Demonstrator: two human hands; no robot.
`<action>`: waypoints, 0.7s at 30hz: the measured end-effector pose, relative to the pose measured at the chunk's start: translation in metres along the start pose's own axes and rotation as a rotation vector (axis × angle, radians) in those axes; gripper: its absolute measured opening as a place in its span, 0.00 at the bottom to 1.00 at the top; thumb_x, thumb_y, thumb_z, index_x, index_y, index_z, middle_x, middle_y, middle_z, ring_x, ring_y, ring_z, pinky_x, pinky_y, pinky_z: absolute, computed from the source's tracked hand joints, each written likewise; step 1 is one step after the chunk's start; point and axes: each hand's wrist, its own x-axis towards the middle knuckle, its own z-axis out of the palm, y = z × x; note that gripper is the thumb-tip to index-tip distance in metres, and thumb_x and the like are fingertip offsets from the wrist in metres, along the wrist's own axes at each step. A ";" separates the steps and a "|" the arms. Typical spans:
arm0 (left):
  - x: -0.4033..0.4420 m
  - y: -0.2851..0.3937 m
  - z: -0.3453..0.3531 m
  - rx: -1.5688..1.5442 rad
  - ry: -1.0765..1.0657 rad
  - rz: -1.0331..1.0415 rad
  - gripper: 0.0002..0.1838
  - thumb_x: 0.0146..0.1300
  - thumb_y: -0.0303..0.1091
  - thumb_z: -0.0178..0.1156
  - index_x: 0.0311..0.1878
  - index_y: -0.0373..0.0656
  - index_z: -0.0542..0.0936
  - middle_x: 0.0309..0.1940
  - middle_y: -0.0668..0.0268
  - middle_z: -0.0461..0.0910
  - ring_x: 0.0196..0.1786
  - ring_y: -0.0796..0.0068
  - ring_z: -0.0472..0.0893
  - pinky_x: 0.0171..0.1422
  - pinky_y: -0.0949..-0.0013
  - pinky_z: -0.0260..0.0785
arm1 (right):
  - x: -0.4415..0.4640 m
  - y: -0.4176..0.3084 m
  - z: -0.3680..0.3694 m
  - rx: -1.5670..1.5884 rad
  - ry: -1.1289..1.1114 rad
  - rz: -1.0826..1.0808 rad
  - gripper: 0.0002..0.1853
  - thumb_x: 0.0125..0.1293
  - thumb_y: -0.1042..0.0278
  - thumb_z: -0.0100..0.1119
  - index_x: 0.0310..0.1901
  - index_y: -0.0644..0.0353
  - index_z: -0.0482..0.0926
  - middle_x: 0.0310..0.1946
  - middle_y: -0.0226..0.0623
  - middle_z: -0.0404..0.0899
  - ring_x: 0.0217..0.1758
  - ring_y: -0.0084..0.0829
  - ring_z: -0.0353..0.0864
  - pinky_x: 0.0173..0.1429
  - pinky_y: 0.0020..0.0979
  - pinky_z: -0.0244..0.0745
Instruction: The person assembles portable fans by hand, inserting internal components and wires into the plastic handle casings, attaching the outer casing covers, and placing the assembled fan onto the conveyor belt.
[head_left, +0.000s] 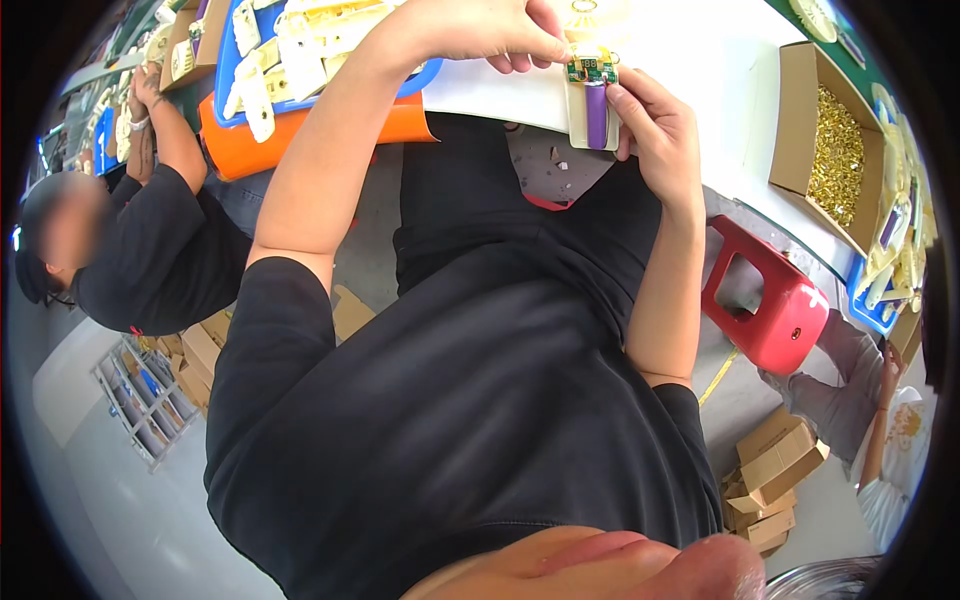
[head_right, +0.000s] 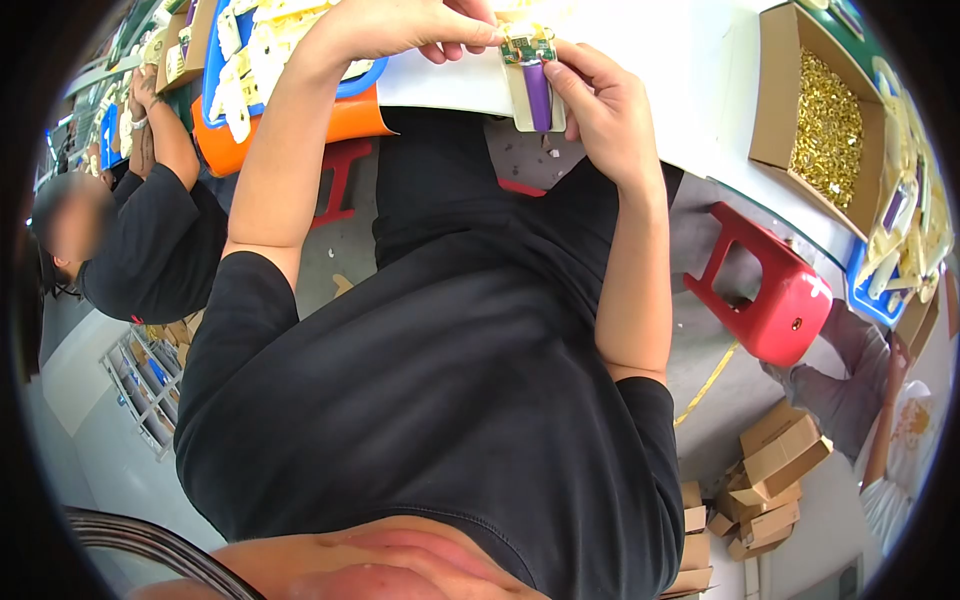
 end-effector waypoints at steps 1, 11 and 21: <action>0.000 -0.002 0.000 -0.026 0.006 -0.007 0.11 0.62 0.31 0.71 0.36 0.28 0.88 0.23 0.60 0.85 0.25 0.77 0.83 0.30 0.72 0.76 | 0.000 0.001 0.000 0.001 0.008 -0.002 0.14 0.77 0.68 0.60 0.58 0.64 0.85 0.27 0.23 0.79 0.20 0.12 0.70 0.25 0.19 0.64; 0.006 -0.019 0.000 -0.151 -0.063 -0.053 0.10 0.61 0.30 0.71 0.37 0.29 0.88 0.26 0.60 0.86 0.27 0.76 0.84 0.31 0.74 0.78 | 0.001 0.003 0.001 -0.004 0.030 0.009 0.14 0.76 0.68 0.61 0.58 0.64 0.85 0.27 0.24 0.79 0.21 0.12 0.71 0.25 0.19 0.65; -0.004 0.002 0.006 -0.039 0.054 -0.063 0.10 0.59 0.29 0.69 0.34 0.29 0.88 0.24 0.60 0.85 0.26 0.78 0.83 0.31 0.74 0.76 | 0.001 0.004 0.003 -0.044 0.023 -0.044 0.14 0.77 0.68 0.61 0.58 0.63 0.86 0.29 0.25 0.80 0.21 0.13 0.71 0.26 0.19 0.66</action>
